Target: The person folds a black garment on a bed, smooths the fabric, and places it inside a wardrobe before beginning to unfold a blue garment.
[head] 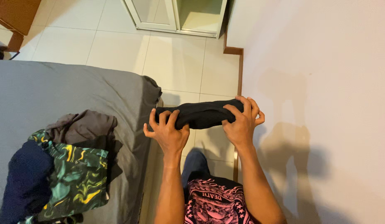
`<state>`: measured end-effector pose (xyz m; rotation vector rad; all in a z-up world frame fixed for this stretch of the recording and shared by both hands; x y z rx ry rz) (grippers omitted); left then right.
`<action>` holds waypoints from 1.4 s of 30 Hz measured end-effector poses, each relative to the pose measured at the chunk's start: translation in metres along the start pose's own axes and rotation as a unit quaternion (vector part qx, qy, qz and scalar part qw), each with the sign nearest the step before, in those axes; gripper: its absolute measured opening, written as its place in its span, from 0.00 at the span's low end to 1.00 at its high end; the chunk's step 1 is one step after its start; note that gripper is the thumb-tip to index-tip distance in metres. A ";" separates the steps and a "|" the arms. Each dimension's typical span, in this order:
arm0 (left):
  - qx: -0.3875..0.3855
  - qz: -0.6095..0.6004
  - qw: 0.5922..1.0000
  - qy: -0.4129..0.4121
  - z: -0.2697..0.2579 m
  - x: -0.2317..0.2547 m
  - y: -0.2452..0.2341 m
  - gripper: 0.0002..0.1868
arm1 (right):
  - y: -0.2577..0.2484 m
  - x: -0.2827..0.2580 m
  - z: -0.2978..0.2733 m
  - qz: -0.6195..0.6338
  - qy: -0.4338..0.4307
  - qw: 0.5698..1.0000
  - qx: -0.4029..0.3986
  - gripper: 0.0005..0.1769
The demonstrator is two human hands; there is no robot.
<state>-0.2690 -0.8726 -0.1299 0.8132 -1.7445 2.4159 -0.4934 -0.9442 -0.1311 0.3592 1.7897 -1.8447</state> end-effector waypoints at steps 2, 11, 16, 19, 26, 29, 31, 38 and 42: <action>0.002 -0.001 1.000 -0.003 0.012 0.003 0.010 0.24 | 0.002 0.006 0.017 0.008 -0.009 1.000 -0.003 0.22; 0.008 0.012 1.000 -0.020 0.086 0.015 0.045 0.25 | 0.017 0.022 0.106 0.026 -0.027 0.999 -0.019 0.22; 0.027 0.010 0.999 -0.030 0.130 0.024 0.063 0.24 | 0.017 0.026 0.162 0.032 -0.047 0.998 -0.013 0.23; 0.033 0.021 0.999 -0.034 0.154 0.031 0.075 0.24 | 0.019 0.034 0.193 0.038 -0.049 0.998 -0.019 0.23; 0.026 0.024 0.998 -0.054 0.210 0.045 0.096 0.25 | 0.024 0.046 0.262 0.042 -0.065 0.996 -0.033 0.22; 0.031 0.036 0.997 -0.053 0.227 0.050 0.102 0.25 | 0.028 0.051 0.283 0.052 -0.065 0.996 -0.033 0.22; 0.032 0.044 0.997 -0.046 0.234 0.053 0.106 0.25 | 0.029 0.055 0.291 0.066 -0.065 0.995 -0.030 0.23; 0.022 0.062 0.996 -0.052 0.260 0.057 0.118 0.26 | 0.041 0.062 0.328 0.065 -0.065 0.995 -0.036 0.24; 0.016 0.054 0.996 -0.071 0.280 0.057 0.128 0.28 | 0.045 0.064 0.357 0.072 -0.075 0.994 -0.040 0.24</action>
Point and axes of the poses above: each hand's wrist, its own z-axis towards the middle knuckle, its own y-axis out of the palm, x = y × z, the point moved 6 cm from there along z, towards the middle knuckle, and after that the axes turned 11 degrees about -x, right-handed, at the moved point
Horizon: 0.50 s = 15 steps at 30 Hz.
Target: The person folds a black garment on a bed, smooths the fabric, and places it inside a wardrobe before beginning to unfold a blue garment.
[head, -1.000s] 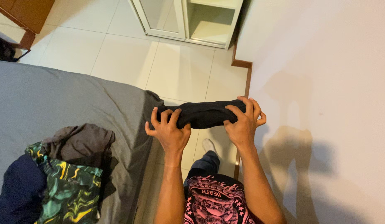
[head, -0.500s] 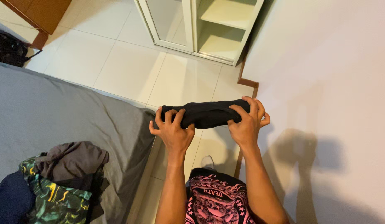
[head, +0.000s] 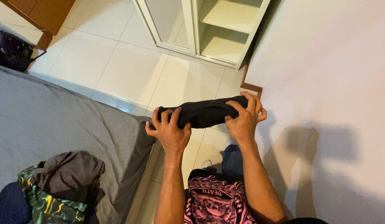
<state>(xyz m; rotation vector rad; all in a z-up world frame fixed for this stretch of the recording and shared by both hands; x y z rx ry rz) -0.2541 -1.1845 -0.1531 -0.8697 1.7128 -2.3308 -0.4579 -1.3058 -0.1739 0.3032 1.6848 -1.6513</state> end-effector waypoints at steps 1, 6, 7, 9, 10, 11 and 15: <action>0.001 0.001 1.000 -0.003 0.005 0.002 0.002 0.28 | 0.000 0.002 0.007 0.001 -0.002 1.000 -0.003 0.24; -0.002 0.014 1.000 -0.020 0.033 0.016 0.017 0.28 | -0.004 0.014 0.048 0.002 -0.012 1.000 0.000 0.23; -0.002 0.014 1.000 -0.022 0.042 0.020 0.020 0.28 | -0.004 0.017 0.058 0.002 -0.013 1.000 -0.001 0.23; 0.008 0.016 0.999 -0.033 0.055 0.026 0.026 0.27 | -0.004 0.023 0.075 0.009 -0.016 1.000 0.003 0.21; 0.011 0.016 0.999 -0.037 0.063 0.031 0.030 0.27 | -0.005 0.027 0.086 0.009 -0.021 1.000 0.002 0.21; 0.009 0.012 0.999 -0.045 0.070 0.035 0.033 0.28 | -0.005 0.031 0.097 0.009 -0.017 1.000 -0.009 0.22; 0.004 0.006 0.997 -0.079 0.100 0.047 0.044 0.31 | -0.004 0.045 0.139 0.008 -0.029 0.999 -0.025 0.23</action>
Point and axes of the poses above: each hand's wrist, its own z-axis towards the middle knuckle, its own y-axis out of the palm, x = y × z, the point moved 6 cm from there along z, towards the middle knuckle, and after that the axes turned 11 degrees about -x, right-handed, at the moved point
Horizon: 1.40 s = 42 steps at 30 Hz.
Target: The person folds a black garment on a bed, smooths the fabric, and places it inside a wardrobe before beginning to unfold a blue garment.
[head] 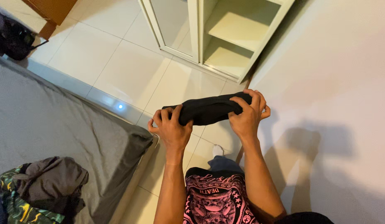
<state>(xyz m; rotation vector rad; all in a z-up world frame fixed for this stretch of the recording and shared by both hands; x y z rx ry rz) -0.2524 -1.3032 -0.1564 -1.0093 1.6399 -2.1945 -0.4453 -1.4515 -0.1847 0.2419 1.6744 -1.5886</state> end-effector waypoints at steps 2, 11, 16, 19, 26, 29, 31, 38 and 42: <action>0.005 0.000 1.000 -0.005 0.012 0.007 0.007 0.32 | 0.002 0.011 0.017 -0.001 -0.001 1.000 -0.007 0.24; -0.002 0.010 0.999 -0.053 0.061 0.036 0.043 0.32 | 0.018 0.052 0.098 0.007 -0.014 0.999 -0.048 0.23; -0.013 0.006 0.996 -0.088 0.088 0.052 0.060 0.29 | 0.025 0.072 0.139 0.006 -0.015 0.997 -0.077 0.24; -0.013 -0.015 0.994 -0.106 0.105 0.062 0.070 0.25 | 0.026 0.080 0.161 0.004 -0.031 0.997 -0.072 0.24; 0.053 -0.027 0.994 -0.088 0.144 0.081 0.080 0.28 | 0.029 0.093 0.204 0.009 -0.025 0.997 -0.066 0.24; 0.034 -0.057 0.994 -0.091 0.160 0.082 0.094 0.28 | 0.029 0.101 0.220 0.014 -0.023 0.997 -0.071 0.24; 0.037 -0.091 0.992 -0.083 0.173 0.085 0.101 0.28 | 0.032 0.105 0.235 0.017 -0.026 0.997 -0.071 0.24; -0.026 -0.112 0.988 -0.103 0.218 0.100 0.117 0.30 | 0.033 0.119 0.284 0.022 -0.055 0.997 -0.053 0.23; -0.067 -0.100 0.989 -0.086 0.247 0.113 0.134 0.36 | 0.035 0.134 0.310 0.066 -0.073 0.994 -0.051 0.26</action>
Point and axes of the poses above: each hand's wrist, its own z-axis towards the middle knuckle, its own y-axis out of the palm, x = y × z, the point moved 6 cm from there along z, towards the middle knuckle, and after that the axes turned 11 degrees about -x, right-handed, at the moved point
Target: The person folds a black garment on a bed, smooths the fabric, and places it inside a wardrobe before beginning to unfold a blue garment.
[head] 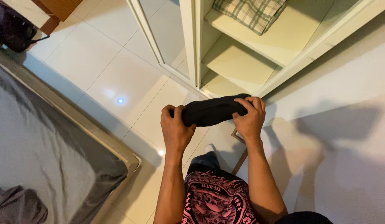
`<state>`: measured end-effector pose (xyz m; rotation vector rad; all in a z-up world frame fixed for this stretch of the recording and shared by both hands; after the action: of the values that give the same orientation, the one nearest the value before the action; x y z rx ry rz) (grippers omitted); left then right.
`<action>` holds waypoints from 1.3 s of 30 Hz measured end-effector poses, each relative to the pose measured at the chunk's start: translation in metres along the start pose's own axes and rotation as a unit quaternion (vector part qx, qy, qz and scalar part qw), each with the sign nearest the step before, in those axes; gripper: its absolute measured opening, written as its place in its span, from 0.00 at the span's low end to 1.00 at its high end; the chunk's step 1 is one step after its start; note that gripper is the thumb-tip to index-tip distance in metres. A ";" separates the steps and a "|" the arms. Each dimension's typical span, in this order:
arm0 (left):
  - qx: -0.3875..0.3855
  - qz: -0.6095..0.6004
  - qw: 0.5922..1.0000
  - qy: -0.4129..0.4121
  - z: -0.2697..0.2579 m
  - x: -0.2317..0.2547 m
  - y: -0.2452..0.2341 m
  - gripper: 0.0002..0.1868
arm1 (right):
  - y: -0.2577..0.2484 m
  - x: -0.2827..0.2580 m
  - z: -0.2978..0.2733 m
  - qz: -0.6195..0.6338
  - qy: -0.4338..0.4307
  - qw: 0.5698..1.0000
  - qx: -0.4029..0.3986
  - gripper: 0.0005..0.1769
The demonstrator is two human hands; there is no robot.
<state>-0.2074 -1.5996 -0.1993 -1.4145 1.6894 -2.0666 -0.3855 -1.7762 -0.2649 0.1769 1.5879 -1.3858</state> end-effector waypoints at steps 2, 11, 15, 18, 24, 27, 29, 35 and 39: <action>0.000 0.004 1.000 0.008 0.016 0.007 0.006 0.37 | -0.002 0.008 0.014 -0.002 0.002 1.000 -0.001 0.25; 0.021 -0.042 0.999 0.021 0.076 0.017 0.029 0.40 | -0.006 0.039 0.065 0.020 0.028 0.999 0.020 0.26; 0.003 -0.057 0.998 -0.022 0.099 0.018 0.037 0.29 | -0.010 0.052 0.081 -0.005 0.034 0.999 0.036 0.24; 0.049 -0.029 0.998 -0.001 0.106 0.025 0.038 0.30 | -0.014 0.057 0.087 0.004 0.035 0.997 0.065 0.25; 0.162 -0.017 0.987 -0.014 0.125 0.024 0.048 0.28 | -0.014 0.062 0.096 0.065 0.024 0.989 0.131 0.32; 0.151 -0.021 0.988 -0.010 0.136 0.018 0.066 0.25 | -0.015 0.062 0.101 0.049 -0.028 0.982 0.180 0.30; 0.144 -0.085 0.986 -0.006 0.143 0.014 0.082 0.24 | -0.013 0.068 0.102 0.027 -0.011 0.982 0.186 0.28; 0.186 -0.193 0.960 0.077 0.168 0.015 0.125 0.25 | -0.002 0.091 0.116 0.006 -0.012 0.975 0.221 0.27; 0.224 -0.212 0.935 0.175 0.186 0.022 0.134 0.29 | 0.010 0.108 0.128 0.053 -0.024 0.969 0.241 0.27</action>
<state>-0.1474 -1.7933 -0.3073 -1.4000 0.9318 -2.8447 -0.3623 -1.9276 -0.3326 0.5066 1.1603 -1.6578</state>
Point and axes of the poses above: each hand's wrist, its own z-axis towards the middle knuckle, its own y-axis out of the palm, x = y × z, the point moved 6 cm from there along z, towards the middle knuckle, and after that the axes turned 11 degrees about -x, right-handed, at the moved point
